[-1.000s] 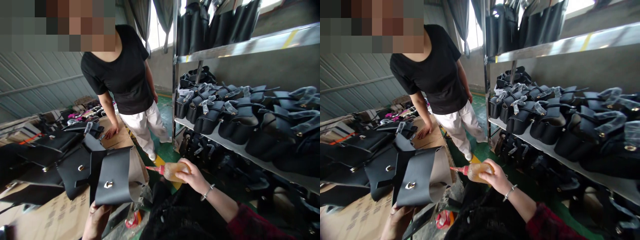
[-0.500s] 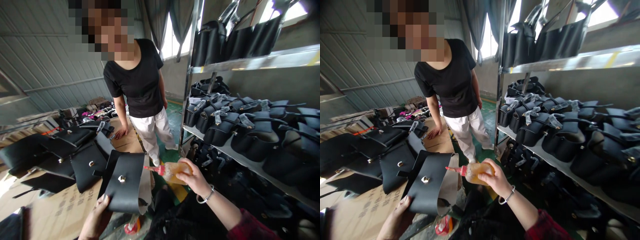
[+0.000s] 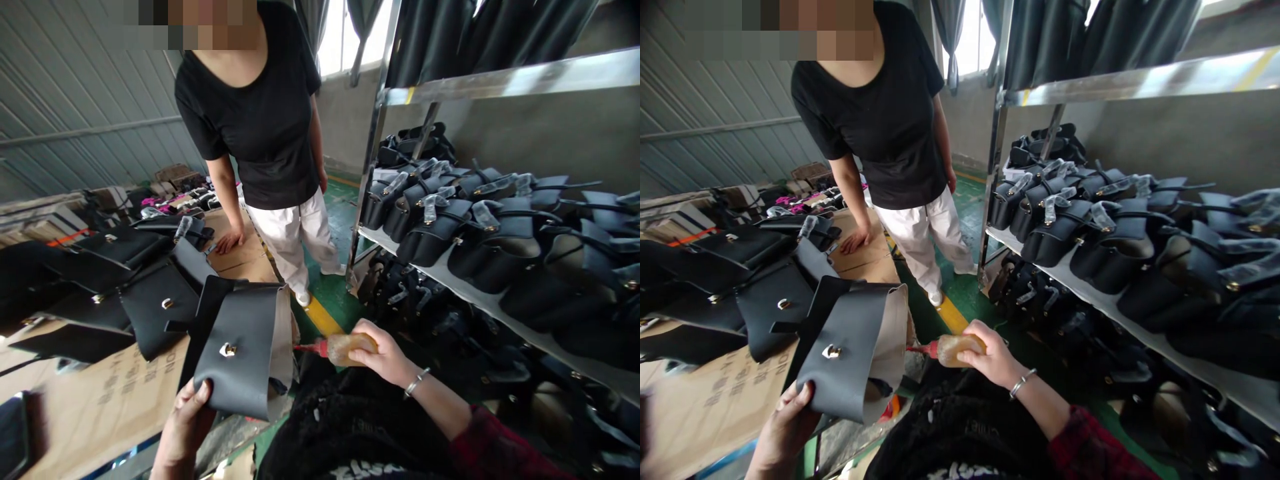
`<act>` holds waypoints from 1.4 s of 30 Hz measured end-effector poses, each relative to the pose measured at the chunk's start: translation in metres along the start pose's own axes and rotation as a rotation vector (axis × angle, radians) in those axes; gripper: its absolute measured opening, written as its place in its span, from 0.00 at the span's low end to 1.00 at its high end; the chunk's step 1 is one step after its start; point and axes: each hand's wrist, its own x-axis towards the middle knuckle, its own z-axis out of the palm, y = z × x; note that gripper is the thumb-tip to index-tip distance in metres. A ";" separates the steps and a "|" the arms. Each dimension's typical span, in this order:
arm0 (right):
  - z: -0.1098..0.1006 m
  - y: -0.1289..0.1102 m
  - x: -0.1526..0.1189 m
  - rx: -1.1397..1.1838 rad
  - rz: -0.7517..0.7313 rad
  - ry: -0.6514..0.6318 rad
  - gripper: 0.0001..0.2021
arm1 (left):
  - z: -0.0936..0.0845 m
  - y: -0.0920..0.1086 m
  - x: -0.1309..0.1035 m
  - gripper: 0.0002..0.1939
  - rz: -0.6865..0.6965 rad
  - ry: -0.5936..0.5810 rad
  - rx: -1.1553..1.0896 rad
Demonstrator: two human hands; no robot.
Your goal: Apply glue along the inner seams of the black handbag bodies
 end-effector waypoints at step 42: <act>0.013 0.011 -0.004 0.056 0.106 -0.145 0.10 | 0.010 -0.003 -0.008 0.19 0.086 -0.015 -0.008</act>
